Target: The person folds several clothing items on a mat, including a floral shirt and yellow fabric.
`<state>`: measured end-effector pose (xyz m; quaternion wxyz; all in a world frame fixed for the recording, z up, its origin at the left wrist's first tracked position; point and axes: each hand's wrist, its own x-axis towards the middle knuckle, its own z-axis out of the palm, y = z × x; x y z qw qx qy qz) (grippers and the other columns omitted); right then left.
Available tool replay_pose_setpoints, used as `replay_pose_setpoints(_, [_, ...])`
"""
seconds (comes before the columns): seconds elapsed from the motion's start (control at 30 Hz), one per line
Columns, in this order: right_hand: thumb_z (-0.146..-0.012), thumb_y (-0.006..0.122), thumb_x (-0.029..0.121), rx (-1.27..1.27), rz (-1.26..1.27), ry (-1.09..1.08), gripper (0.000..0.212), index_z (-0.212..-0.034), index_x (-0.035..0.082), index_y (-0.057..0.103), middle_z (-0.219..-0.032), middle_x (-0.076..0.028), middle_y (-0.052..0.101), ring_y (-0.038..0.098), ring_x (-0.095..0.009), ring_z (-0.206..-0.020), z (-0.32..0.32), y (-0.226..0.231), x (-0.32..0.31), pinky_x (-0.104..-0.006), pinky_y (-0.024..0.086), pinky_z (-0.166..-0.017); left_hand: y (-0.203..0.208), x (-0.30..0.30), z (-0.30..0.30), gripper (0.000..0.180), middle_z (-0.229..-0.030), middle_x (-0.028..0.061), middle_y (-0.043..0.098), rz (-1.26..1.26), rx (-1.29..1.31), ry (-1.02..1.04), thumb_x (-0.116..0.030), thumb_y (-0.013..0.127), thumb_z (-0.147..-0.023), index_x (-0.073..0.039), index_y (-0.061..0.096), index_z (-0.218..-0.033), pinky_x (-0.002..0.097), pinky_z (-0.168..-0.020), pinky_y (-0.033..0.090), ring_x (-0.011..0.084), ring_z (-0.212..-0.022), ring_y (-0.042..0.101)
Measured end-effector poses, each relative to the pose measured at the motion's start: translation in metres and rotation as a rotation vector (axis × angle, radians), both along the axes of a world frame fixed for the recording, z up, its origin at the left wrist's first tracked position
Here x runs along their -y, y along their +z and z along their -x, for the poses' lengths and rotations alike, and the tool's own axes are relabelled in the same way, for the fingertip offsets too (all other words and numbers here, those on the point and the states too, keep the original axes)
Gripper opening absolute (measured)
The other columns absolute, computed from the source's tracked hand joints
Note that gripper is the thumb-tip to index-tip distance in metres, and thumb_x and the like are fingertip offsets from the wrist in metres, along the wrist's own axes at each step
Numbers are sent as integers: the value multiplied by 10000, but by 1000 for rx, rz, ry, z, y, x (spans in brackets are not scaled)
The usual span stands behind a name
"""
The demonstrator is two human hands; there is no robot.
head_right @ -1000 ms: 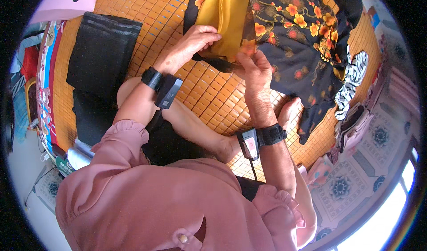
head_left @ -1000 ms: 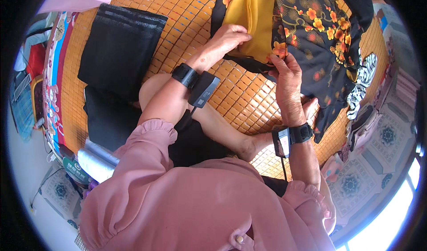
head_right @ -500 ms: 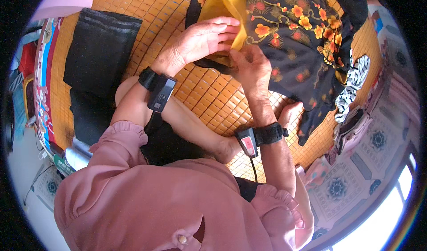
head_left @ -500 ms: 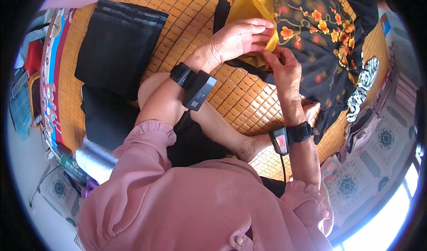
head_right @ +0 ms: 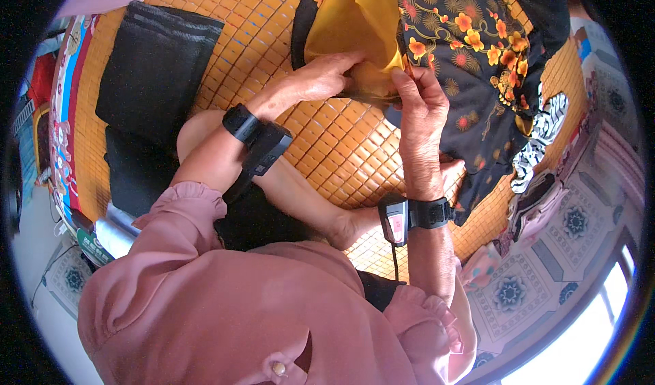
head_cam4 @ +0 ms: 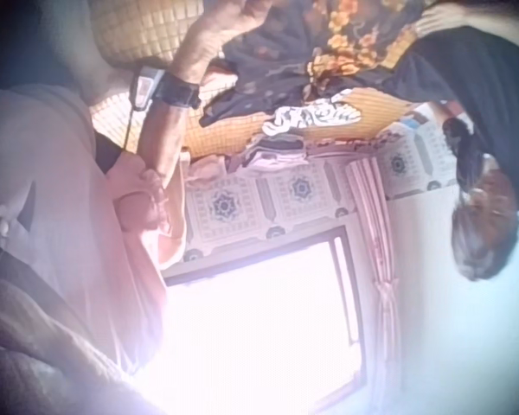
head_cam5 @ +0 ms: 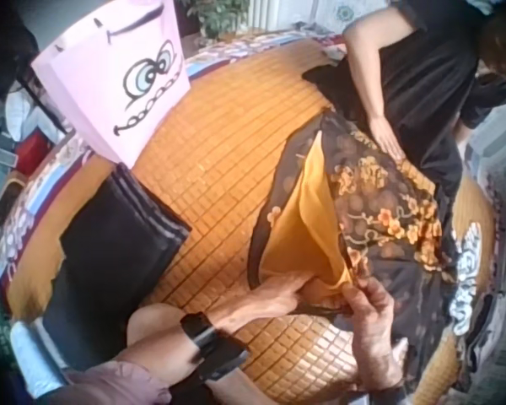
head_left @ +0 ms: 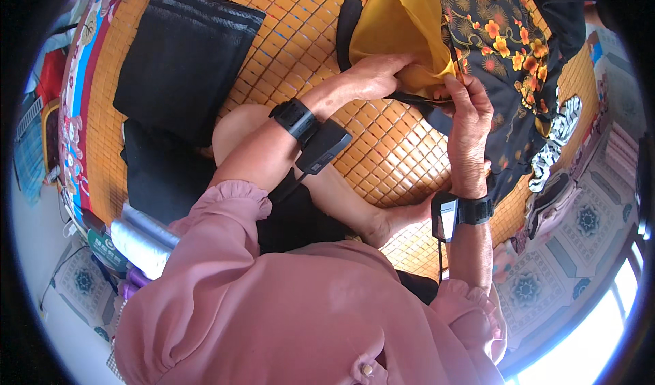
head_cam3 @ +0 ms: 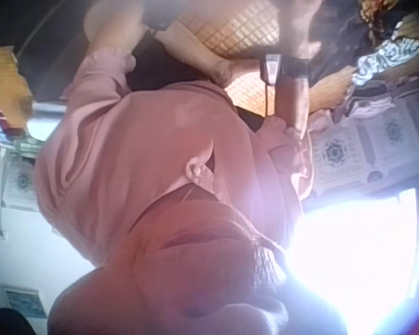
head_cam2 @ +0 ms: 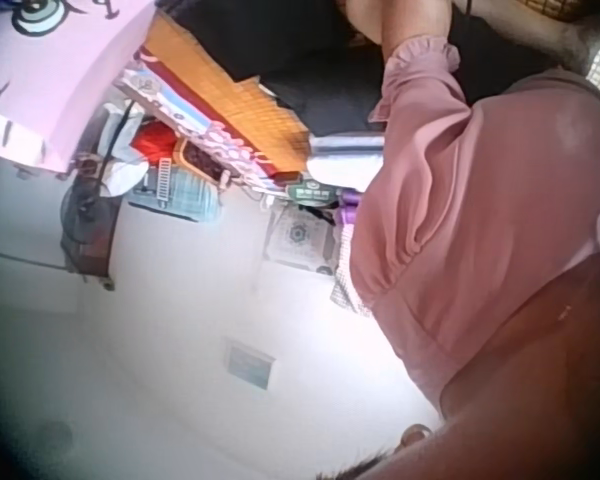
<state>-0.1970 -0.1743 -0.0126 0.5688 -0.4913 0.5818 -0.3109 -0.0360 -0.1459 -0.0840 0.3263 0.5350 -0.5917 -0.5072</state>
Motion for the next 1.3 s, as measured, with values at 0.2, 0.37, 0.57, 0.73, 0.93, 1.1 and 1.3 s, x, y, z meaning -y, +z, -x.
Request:
replay_pose_setpoints(0.2, [-813, 605, 155, 48, -14, -40, 75, -858, 95, 598, -697, 43, 599, 508, -20, -625, 5, 5, 3, -169, 358, -544, 17, 2, -22, 290, -742, 105, 579, -238, -82, -70, -221, 586, -765, 25, 596, -920, 280, -628, 403, 153, -690, 528])
replay_pose_setpoints(0.37, [-811, 609, 142, 88, -68, -67, 148, -948, 95, 582, -840, 14, 614, 533, -35, -728, 10, -3, 1, -185, 391, -594, 14, 0, -23, 291, -591, 53, 483, -315, -25, -170, -281, 576, -795, 8, 599, -800, 281, -551, 358, 105, -587, 437])
replay_pose_setpoints(0.57, [-790, 617, 111, 158, -55, 102, 337, -1106, 55, 513, -939, -28, 602, 544, -98, -832, 3, 7, -10, -234, 434, -731, 26, -25, -38, 442, -905, 89, 558, -270, -89, -190, -419, 522, -834, -1, 588, -959, 273, -779, 387, 172, -901, 500])
replay_pose_setpoints(0.73, [-729, 617, 108, -475, 154, 457, 380, -1087, 34, 514, -980, -113, 606, 585, -201, -884, 65, -59, -18, -296, 457, -772, -10, -61, -38, 367, -674, 19, 501, -306, 20, -254, -364, 494, -868, -1, 545, -864, 295, -623, 386, 120, -662, 450])
replay_pose_setpoints(0.93, [-678, 631, 134, -739, 511, 704, 382, -1041, 67, 531, -1062, -134, 537, 497, -309, -1015, 91, -62, -56, -380, 414, -863, 9, -87, -33, 245, -612, -20, 427, -366, 80, -167, -248, 530, -839, -21, 508, -750, 295, -539, 334, 98, -613, 406])
replay_pose_setpoints(1.1, [-739, 580, 133, -753, 427, 726, 400, -1121, 86, 473, -1100, -142, 528, 497, -319, -1027, 79, -57, -73, -401, 417, -854, 3, -98, -21, 159, -744, 30, 579, -280, 145, -120, -158, 508, -822, -17, 574, -856, 284, -682, 421, 137, -730, 528])
replay_pose_setpoints(1.3, [-760, 577, 216, -471, 393, 694, 339, -1056, 69, 502, -959, -162, 591, 561, -340, -908, 19, -49, -76, -409, 443, -791, 34, -101, -10, 280, -995, 76, 555, -420, 107, -244, -179, 479, -841, -8, 526, -1057, 276, -820, 390, 157, -927, 494])
